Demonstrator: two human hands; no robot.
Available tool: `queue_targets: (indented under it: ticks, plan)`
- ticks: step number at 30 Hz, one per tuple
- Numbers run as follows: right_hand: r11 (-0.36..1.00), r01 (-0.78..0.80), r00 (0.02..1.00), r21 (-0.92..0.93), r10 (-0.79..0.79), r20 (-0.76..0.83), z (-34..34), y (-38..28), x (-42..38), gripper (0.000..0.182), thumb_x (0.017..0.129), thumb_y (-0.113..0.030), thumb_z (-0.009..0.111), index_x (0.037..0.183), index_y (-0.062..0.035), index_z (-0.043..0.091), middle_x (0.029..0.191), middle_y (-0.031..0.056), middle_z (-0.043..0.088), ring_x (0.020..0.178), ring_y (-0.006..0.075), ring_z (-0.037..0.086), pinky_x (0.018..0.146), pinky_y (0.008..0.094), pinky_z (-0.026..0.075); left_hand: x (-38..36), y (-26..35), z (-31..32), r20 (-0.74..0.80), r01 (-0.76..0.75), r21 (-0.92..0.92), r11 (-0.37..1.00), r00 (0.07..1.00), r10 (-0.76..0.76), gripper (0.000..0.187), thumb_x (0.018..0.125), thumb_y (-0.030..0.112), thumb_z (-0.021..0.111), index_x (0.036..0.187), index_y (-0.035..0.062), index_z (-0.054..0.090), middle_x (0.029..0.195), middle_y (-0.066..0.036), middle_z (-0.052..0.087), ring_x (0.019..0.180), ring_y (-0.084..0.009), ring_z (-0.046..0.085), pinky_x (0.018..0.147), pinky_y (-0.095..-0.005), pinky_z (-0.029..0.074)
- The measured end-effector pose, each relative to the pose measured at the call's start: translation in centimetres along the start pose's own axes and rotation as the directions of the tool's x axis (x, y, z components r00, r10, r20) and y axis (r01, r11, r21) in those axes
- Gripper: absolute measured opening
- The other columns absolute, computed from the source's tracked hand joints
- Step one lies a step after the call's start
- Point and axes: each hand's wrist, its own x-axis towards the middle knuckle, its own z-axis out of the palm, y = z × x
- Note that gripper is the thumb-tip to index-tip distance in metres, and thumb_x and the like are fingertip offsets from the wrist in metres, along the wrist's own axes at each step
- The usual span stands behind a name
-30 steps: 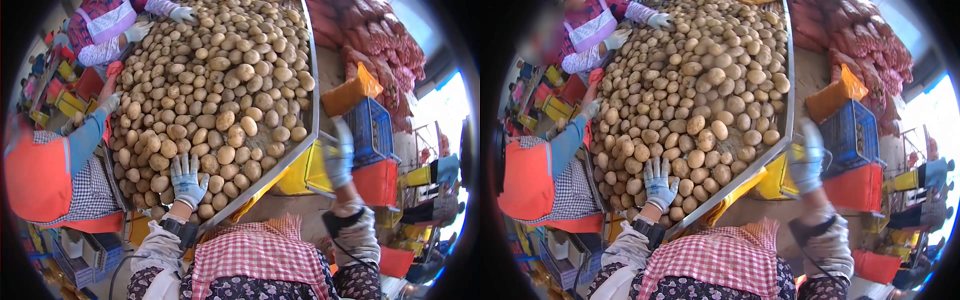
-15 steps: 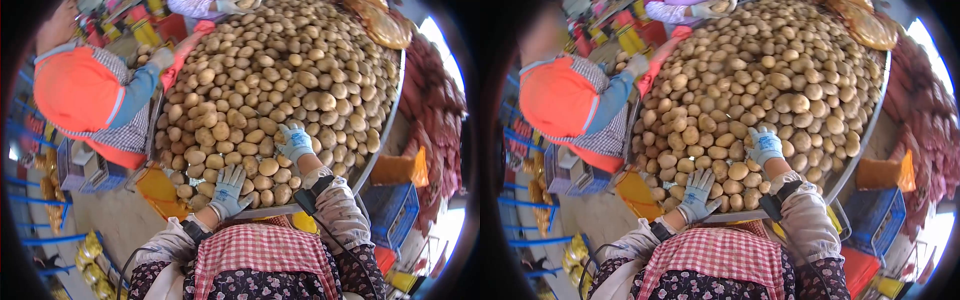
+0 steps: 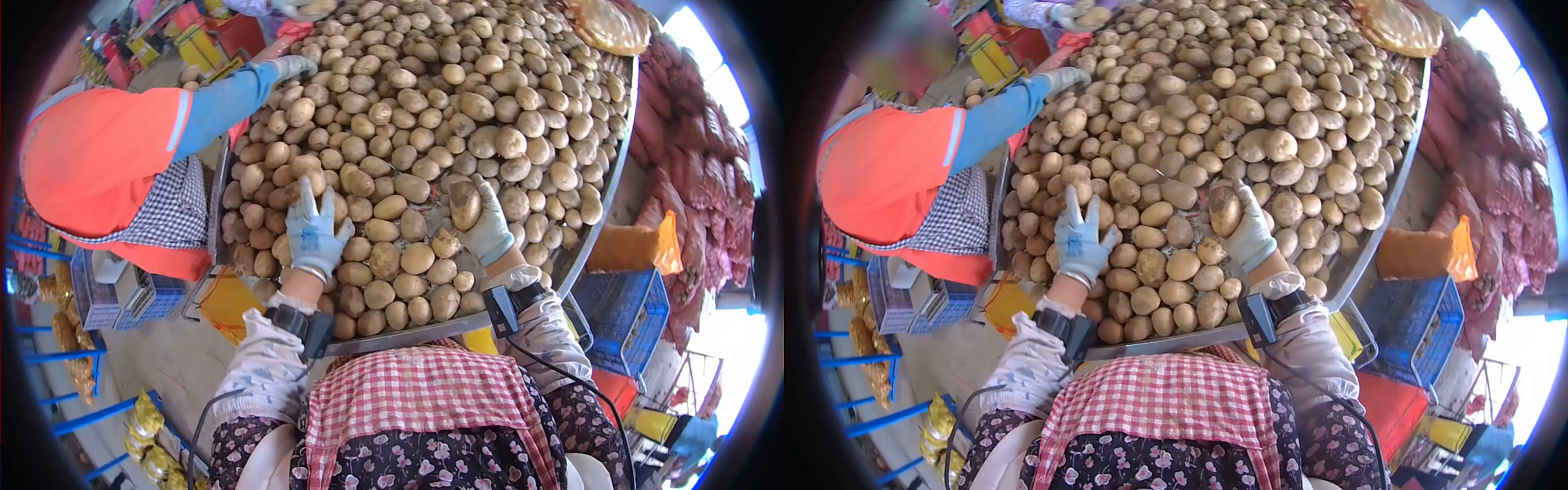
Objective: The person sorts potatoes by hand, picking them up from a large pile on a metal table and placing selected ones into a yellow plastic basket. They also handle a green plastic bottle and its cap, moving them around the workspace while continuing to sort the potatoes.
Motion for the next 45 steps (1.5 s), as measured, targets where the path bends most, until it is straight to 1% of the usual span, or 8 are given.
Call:
queue_targets:
  ticks: [11, 13, 14, 16, 31, 39, 42, 45]
  plan:
    - [0.592, 0.099, 0.927, -0.8, -0.348, -0.143, -2.8, -1.5, -3.1, 0.03, 0.092, -0.028, 0.056, 0.102, 0.0008, 0.06, 0.09, 0.0118, 0.067, 0.074, 0.022, 0.065, 0.071, 0.0323, 0.055, -2.7, 1.2, -1.6, -0.098, -0.263, -0.216, 0.94, 0.964, 0.247, 0.05, 0.077, 0.032, 0.069, 0.117, 0.0045, 0.058, 0.144, -0.016, 0.036, 0.102, -0.0359, 0.055, 0.091, -0.0443, 0.045]
    - [0.304, 0.522, 0.81, -0.797, -0.469, 0.352, -1.4, 0.5, -5.2, 0.047, 0.095, -0.04, 0.05, 0.111, 0.0033, 0.059, 0.088, 0.0128, 0.068, 0.071, 0.0224, 0.066, 0.068, 0.031, 0.056, -3.3, 1.8, -1.8, -0.089, -0.326, -0.13, 0.937, 0.945, 0.316, 0.053, 0.077, 0.03, 0.069, 0.122, 0.0045, 0.057, 0.141, -0.017, 0.04, 0.108, -0.0374, 0.053, 0.094, -0.0454, 0.043]
    - [0.918, -0.024, 0.99, -0.397, -0.034, -0.139, -0.7, -0.4, -4.7, 0.065, 0.096, -0.054, 0.038, 0.121, 0.0047, 0.053, 0.089, 0.0137, 0.069, 0.07, 0.0244, 0.067, 0.069, 0.0323, 0.057, -3.1, 2.0, -1.3, -0.136, -0.346, -0.272, 0.898, 0.937, 0.32, 0.058, 0.077, 0.031, 0.069, 0.126, 0.0045, 0.054, 0.139, -0.018, 0.041, 0.113, -0.0388, 0.05, 0.097, -0.0467, 0.041]
    - [0.977, -0.042, 0.999, -0.211, 0.043, 0.001, -0.8, 0.6, -4.7, 0.072, 0.094, -0.059, 0.034, 0.123, 0.0047, 0.052, 0.088, 0.0147, 0.069, 0.071, 0.0253, 0.067, 0.069, 0.0343, 0.057, -1.5, 3.1, -1.1, -0.183, -0.362, -0.588, 0.723, 0.931, 0.317, 0.073, 0.076, 0.047, 0.068, 0.136, 0.0098, 0.048, 0.14, -0.017, 0.042, 0.124, -0.0363, 0.042, 0.103, -0.0484, 0.035]
    - [0.998, 0.047, 0.999, 0.048, -0.047, -0.001, -0.6, 7.4, -4.0, 0.076, 0.088, -0.07, 0.037, 0.114, -0.0013, 0.056, 0.096, 0.0104, 0.063, 0.08, 0.0208, 0.063, 0.07, 0.0321, 0.054, 1.2, 11.6, -1.4, -0.211, -0.32, -0.921, 0.223, 0.889, 0.405, 0.04, 0.079, 0.032, 0.073, 0.104, 0.0017, 0.062, 0.102, -0.012, 0.062, 0.092, -0.0233, 0.058, 0.086, -0.0378, 0.046]
    - [0.992, -0.013, 0.939, -0.127, 0.056, 0.339, 0.5, 5.1, -6.9, 0.085, 0.089, -0.071, 0.036, 0.133, 0.0, 0.046, 0.085, 0.0126, 0.066, 0.07, 0.0182, 0.063, 0.063, 0.0255, 0.052, 4.7, 7.0, 0.6, 0.417, 0.499, -0.843, -0.199, 0.841, 0.344, 0.022, 0.095, 0.021, 0.055, 0.087, 0.0027, 0.062, 0.077, -0.001, 0.063, 0.072, -0.0086, 0.057, 0.066, -0.0213, 0.046]
    - [0.999, -0.007, 0.97, -0.032, 0.015, 0.244, -0.2, 5.3, -6.3, 0.088, 0.087, -0.074, 0.036, 0.135, -0.0004, 0.045, 0.084, 0.0164, 0.066, 0.07, 0.0195, 0.064, 0.062, 0.0257, 0.052, 5.9, 5.6, 2.5, -0.086, -0.201, -0.763, 0.615, 0.974, 0.212, 0.025, 0.087, 0.018, 0.063, 0.106, 0.001, 0.062, 0.103, -0.013, 0.065, 0.099, -0.0263, 0.06, 0.089, -0.0381, 0.047]
    - [0.984, 0.014, 0.996, 0.178, -0.028, 0.079, -0.5, 6.9, -4.8, 0.084, 0.086, -0.073, 0.036, 0.13, -0.0028, 0.048, 0.086, 0.0159, 0.066, 0.072, 0.0206, 0.063, 0.064, 0.0287, 0.053, 4.4, 8.4, -2.2, -0.232, -0.32, -0.942, 0.098, 0.836, 0.498, 0.045, 0.08, 0.026, 0.073, 0.116, 0.0024, 0.058, 0.118, -0.017, 0.058, 0.106, -0.0318, 0.056, 0.095, -0.0417, 0.043]
